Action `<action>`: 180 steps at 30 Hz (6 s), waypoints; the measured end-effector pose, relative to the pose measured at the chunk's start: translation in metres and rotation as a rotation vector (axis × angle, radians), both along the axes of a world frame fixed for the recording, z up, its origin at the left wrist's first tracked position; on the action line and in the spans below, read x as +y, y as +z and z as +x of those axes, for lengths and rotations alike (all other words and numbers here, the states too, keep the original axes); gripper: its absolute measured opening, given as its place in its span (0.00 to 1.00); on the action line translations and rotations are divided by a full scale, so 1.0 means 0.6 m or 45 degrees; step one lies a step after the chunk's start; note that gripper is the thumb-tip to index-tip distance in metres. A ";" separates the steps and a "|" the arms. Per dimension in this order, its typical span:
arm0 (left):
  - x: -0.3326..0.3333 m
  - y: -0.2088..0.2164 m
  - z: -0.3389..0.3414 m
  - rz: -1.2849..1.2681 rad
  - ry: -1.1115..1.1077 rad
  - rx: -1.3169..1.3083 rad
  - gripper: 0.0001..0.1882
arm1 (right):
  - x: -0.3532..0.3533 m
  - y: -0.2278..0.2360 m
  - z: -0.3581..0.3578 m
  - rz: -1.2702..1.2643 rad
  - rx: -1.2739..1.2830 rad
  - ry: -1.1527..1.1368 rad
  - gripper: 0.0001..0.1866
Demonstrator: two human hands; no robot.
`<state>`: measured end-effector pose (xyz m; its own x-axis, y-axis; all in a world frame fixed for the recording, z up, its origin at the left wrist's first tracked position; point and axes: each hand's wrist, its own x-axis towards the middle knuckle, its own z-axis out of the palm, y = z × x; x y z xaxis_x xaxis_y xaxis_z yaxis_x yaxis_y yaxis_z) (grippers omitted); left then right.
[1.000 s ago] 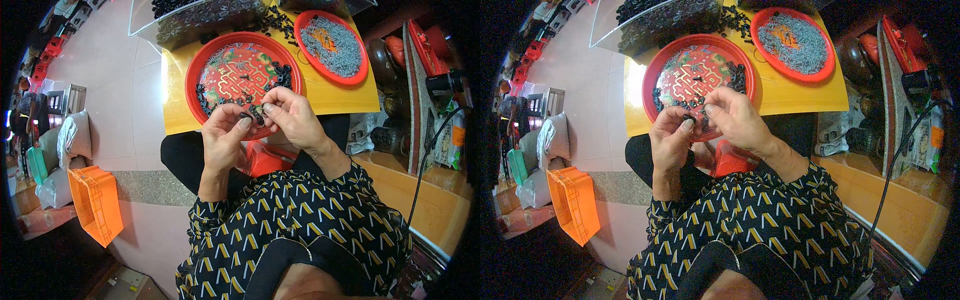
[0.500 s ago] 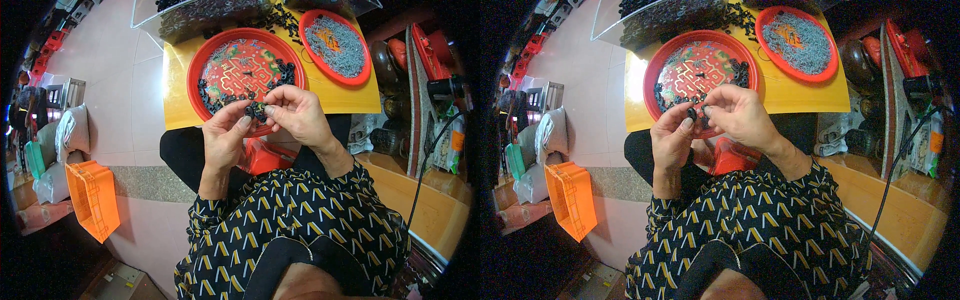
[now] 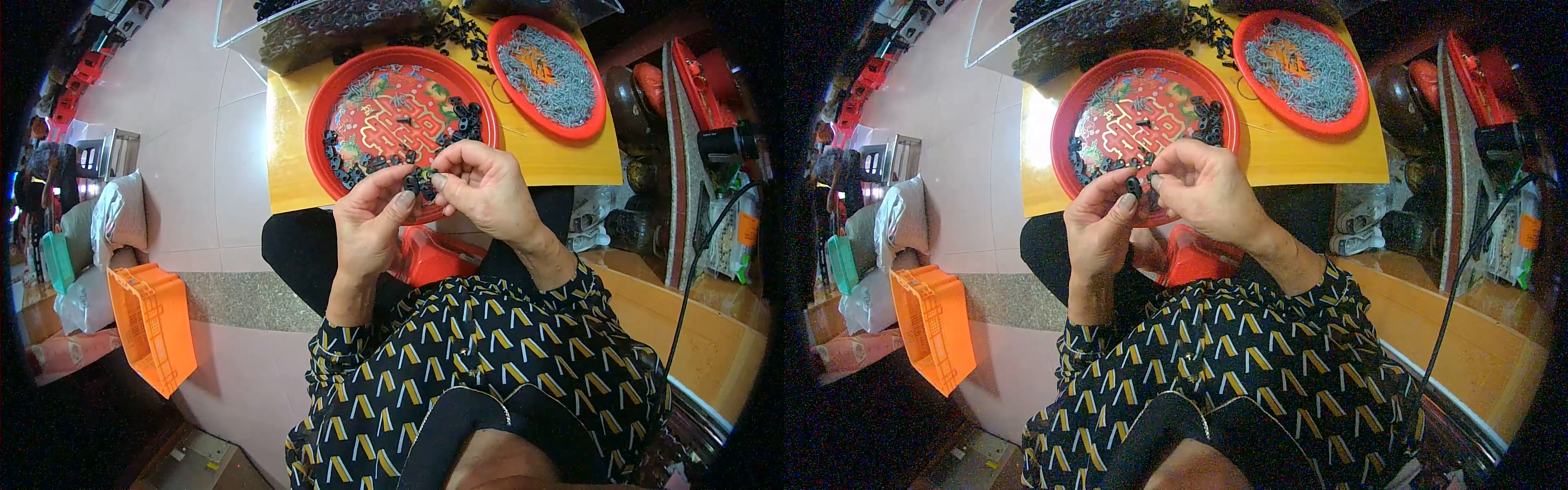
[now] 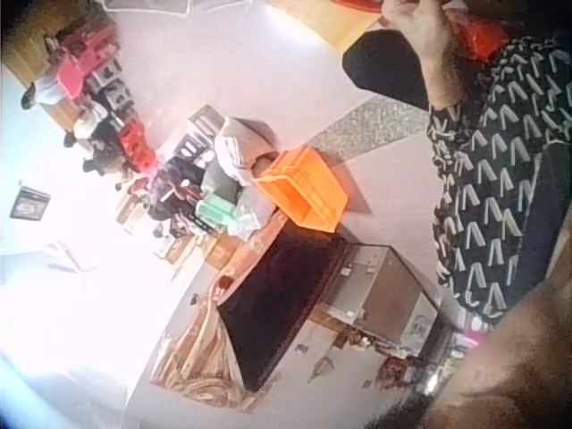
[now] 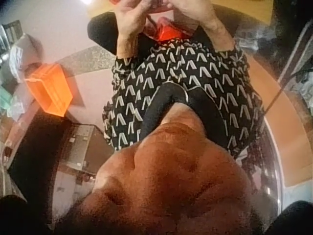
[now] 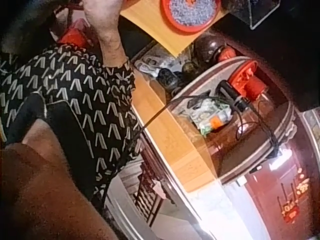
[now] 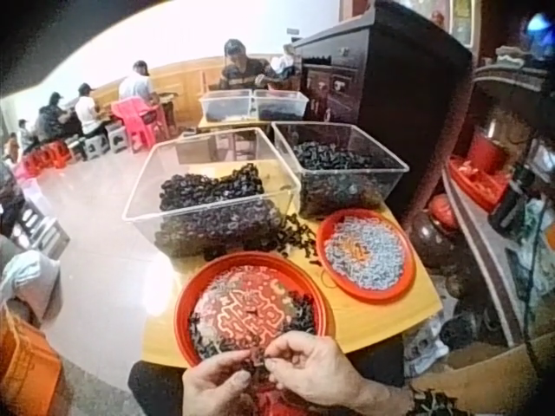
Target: The person assembles plastic clips by inserting small pins into them by hand over a tray.
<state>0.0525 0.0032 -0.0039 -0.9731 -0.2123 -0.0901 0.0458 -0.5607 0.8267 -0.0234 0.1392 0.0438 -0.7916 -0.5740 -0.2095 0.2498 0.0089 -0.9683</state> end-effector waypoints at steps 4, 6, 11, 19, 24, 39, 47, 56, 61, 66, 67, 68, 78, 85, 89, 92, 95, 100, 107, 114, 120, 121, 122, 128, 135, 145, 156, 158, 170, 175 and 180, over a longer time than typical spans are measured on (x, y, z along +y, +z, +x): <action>0.004 0.007 -0.002 -0.038 0.015 0.002 0.14 | 0.001 -0.005 0.000 0.030 0.129 0.022 0.03; 0.007 0.010 -0.002 -0.070 0.026 0.009 0.14 | -0.001 -0.008 0.002 0.026 0.118 0.016 0.03; 0.004 0.009 -0.003 -0.111 0.014 0.062 0.14 | -0.001 -0.007 0.002 0.051 0.145 0.013 0.03; 0.002 0.008 -0.001 -0.260 0.038 0.074 0.14 | -0.002 -0.006 0.000 0.022 0.057 0.050 0.04; 0.003 0.022 0.000 -0.437 0.004 -0.006 0.13 | -0.002 -0.016 0.001 0.065 0.186 0.055 0.04; 0.009 0.006 -0.007 -0.198 -0.056 0.065 0.13 | 0.016 -0.035 -0.033 -0.169 -0.348 0.218 0.06; 0.011 -0.003 -0.013 -0.177 -0.068 0.095 0.14 | 0.019 -0.042 -0.039 -0.225 -0.400 0.251 0.06; 0.012 0.007 -0.010 -0.200 -0.029 0.182 0.13 | 0.022 -0.043 -0.042 -0.383 -0.548 0.360 0.08; 0.011 0.011 -0.009 -0.213 -0.011 0.171 0.13 | 0.019 -0.027 -0.040 -0.279 -0.447 0.293 0.05; 0.012 0.009 -0.010 -0.272 -0.024 0.150 0.13 | 0.021 -0.021 -0.042 -0.180 -0.350 0.281 0.04; 0.012 0.008 -0.010 -0.272 -0.025 0.150 0.13 | 0.021 -0.021 -0.042 -0.158 -0.329 0.277 0.04; 0.012 0.007 -0.010 -0.244 -0.038 0.165 0.13 | 0.022 -0.021 -0.042 -0.159 -0.328 0.276 0.04; 0.016 0.007 -0.006 -0.459 0.055 0.182 0.12 | 0.022 -0.042 -0.045 -0.291 -0.401 0.428 0.09; 0.019 0.017 -0.006 -0.597 0.097 0.223 0.12 | 0.022 -0.048 -0.047 -0.381 -0.432 0.483 0.12; 0.025 0.019 -0.003 -0.574 0.113 0.192 0.11 | 0.022 -0.049 -0.049 -0.367 -0.467 0.518 0.12; 0.024 0.018 -0.003 -0.691 0.129 0.208 0.10 | 0.020 -0.049 -0.053 -0.347 -0.456 0.556 0.12; 0.023 0.016 -0.005 -0.802 0.127 0.245 0.10 | 0.016 -0.045 -0.053 -0.312 -0.476 0.565 0.13; 0.028 0.011 -0.012 -0.656 0.124 0.281 0.11 | 0.017 -0.048 -0.060 -0.310 -0.451 0.580 0.13; 0.025 0.000 -0.018 -0.022 0.128 0.232 0.16 | 0.022 -0.050 -0.063 -0.515 -0.668 0.436 0.10; 0.019 -0.003 -0.011 -0.055 0.114 0.146 0.17 | 0.021 -0.033 -0.051 -0.365 -0.559 0.437 0.09; 0.012 -0.001 -0.009 -0.044 0.084 0.159 0.17 | 0.012 -0.026 -0.046 -0.250 -0.494 0.406 0.08; 0.011 -0.002 -0.008 -0.046 0.064 0.165 0.17 | 0.011 -0.024 -0.044 -0.221 -0.468 0.396 0.08; 0.012 -0.002 -0.007 -0.046 0.057 0.169 0.17 | 0.009 -0.023 -0.042 -0.191 -0.441 0.384 0.08; 0.016 0.011 -0.003 -0.534 0.065 0.092 0.19 | 0.011 -0.024 -0.045 -0.037 -0.254 0.432 0.06; -0.008 0.003 0.012 -0.775 0.299 0.063 0.15 | 0.011 0.113 -0.247 -0.267 0.490 0.303 0.07; -0.035 -0.001 -0.002 -1.178 0.331 0.112 0.11 | -0.004 -0.027 -0.208 1.108 1.663 0.340 0.07; -0.082 0.019 -0.126 -1.938 0.189 0.411 0.10 | -0.002 -0.062 -0.178 1.209 1.896 0.299 0.06; -0.080 0.022 -0.157 -1.957 0.160 0.417 0.09 | 0.002 -0.061 -0.178 1.227 1.864 0.286 0.06; -0.072 0.014 -0.270 -2.537 -0.456 0.342 0.03 | -0.002 -0.061 -0.177 1.183 1.829 0.256 0.08; -0.050 0.035 -0.274 -2.739 -0.590 0.294 0.04 | 0.000 -0.059 -0.178 1.180 1.841 0.260 0.08; -0.051 0.026 -0.270 -2.703 -0.561 0.348 0.06 | -0.001 -0.062 -0.176 1.141 1.791 0.238 0.07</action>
<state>-0.1097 -0.0273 0.0120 -0.9179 0.3963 0.0218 0.3969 0.9163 0.0530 -0.1289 0.1383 0.0069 -0.5745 -0.7751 0.2631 -0.8149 0.5716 -0.0956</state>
